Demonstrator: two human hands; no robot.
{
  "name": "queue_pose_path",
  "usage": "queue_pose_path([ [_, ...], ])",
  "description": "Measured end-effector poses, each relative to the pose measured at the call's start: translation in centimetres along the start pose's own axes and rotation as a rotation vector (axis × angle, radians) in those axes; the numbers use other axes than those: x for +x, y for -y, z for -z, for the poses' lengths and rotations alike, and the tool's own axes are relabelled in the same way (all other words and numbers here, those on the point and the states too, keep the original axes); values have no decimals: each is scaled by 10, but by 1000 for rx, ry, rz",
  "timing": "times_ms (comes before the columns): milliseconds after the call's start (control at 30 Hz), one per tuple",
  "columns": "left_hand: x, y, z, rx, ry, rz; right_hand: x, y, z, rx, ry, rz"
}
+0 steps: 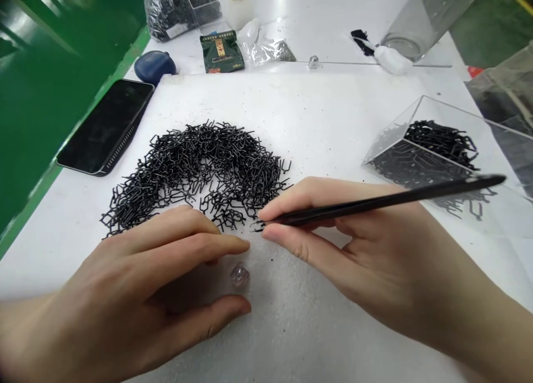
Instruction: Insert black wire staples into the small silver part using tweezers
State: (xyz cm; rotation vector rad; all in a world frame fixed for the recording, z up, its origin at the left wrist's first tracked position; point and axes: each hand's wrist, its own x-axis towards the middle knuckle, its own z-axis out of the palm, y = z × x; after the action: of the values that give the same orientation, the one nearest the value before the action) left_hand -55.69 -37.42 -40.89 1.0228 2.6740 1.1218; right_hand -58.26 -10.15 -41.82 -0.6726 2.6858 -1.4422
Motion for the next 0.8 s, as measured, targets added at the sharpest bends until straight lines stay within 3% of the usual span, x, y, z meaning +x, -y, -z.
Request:
queue_pose_path([
  [600,-4,-1,-1,-51,-17,-20,3,6,-1,-45,-3,12],
  [800,-5,2,-4,-56,-13,-30,4,6,-1,-10,-3,-44],
])
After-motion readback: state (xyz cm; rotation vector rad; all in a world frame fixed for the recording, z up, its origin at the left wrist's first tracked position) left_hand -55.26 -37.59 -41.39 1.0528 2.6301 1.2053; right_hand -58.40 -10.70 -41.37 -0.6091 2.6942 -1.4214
